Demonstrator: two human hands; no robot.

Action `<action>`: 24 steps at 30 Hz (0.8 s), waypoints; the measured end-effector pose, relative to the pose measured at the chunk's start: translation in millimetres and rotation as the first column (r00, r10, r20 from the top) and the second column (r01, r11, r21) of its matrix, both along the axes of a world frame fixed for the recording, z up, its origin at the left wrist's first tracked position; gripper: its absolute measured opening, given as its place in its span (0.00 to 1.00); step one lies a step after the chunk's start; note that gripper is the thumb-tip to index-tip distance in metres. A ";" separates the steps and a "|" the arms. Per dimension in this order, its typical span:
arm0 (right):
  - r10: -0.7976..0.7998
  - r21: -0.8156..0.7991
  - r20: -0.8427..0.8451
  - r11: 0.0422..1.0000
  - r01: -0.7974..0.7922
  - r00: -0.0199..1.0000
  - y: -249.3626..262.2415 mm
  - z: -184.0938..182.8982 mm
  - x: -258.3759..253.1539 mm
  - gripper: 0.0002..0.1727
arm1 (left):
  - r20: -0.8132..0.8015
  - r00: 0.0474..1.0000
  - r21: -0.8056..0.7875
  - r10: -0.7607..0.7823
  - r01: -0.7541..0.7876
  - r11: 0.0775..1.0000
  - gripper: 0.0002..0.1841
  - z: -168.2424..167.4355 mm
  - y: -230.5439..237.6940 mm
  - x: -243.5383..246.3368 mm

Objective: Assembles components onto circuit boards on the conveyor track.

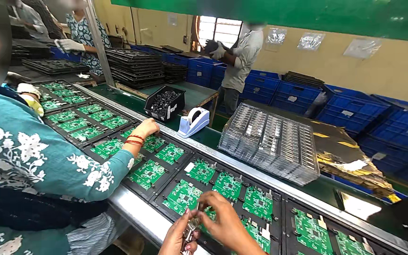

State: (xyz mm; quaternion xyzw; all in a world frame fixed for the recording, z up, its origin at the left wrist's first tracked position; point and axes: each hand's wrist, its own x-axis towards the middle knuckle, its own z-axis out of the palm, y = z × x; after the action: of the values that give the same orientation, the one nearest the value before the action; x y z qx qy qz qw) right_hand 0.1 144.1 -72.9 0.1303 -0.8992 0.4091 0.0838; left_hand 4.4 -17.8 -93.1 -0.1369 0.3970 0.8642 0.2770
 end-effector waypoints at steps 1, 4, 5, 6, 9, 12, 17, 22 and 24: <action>-0.072 0.007 0.029 0.997 0.071 0.997 -0.3 0.7 -7.7 0.16 | 0.001 1.000 0.006 0.014 -0.014 1.000 0.17 -0.7 -1.7 -1.2; -0.222 0.104 0.148 0.973 0.208 0.964 1.2 0.1 -31.7 0.19 | -0.030 0.997 -0.001 0.076 -0.076 0.997 0.12 -1.3 -4.1 -1.8; -0.241 0.148 0.178 0.965 0.216 0.954 1.2 -2.8 -38.1 0.19 | -0.027 0.995 -0.002 0.098 -0.098 0.995 0.11 -0.8 -4.8 -1.7; -0.251 0.195 0.203 0.958 0.213 0.946 0.5 -6.0 -43.1 0.20 | -0.019 0.993 0.004 0.114 -0.114 0.994 0.11 -0.5 -5.7 -1.9; -0.271 0.319 0.228 0.928 0.191 0.935 -3.3 -15.2 -51.4 0.21 | -0.001 0.992 0.049 0.130 -0.129 0.990 0.11 -2.8 -9.3 -2.8; -0.285 0.376 0.207 0.906 0.193 0.936 -5.1 -22.3 -54.7 0.19 | -0.002 0.994 0.061 0.110 -0.109 0.992 0.16 -5.6 -11.5 -3.6; -0.325 0.427 0.222 0.880 0.208 0.919 -2.3 -21.8 -56.0 0.17 | -0.035 0.999 0.072 0.012 -0.009 0.997 0.27 -7.6 -12.7 -4.1; -0.338 0.504 0.309 0.851 0.148 0.889 -0.9 -10.1 -54.9 0.18 | -0.027 1.000 0.072 -0.016 0.018 0.997 0.31 -8.4 -10.9 -4.3; -0.345 0.496 0.289 0.852 0.169 0.893 0.1 -14.4 -53.2 0.18 | -0.039 0.999 0.067 -0.019 0.022 0.997 0.30 -8.6 -10.2 -3.6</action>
State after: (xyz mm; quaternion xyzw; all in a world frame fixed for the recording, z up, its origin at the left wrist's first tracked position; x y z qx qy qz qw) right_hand -53.2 144.2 -87.2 -0.0559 -0.9786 0.1873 -0.0640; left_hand 0.7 -28.0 -101.7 -0.1070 0.3740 0.8768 0.2827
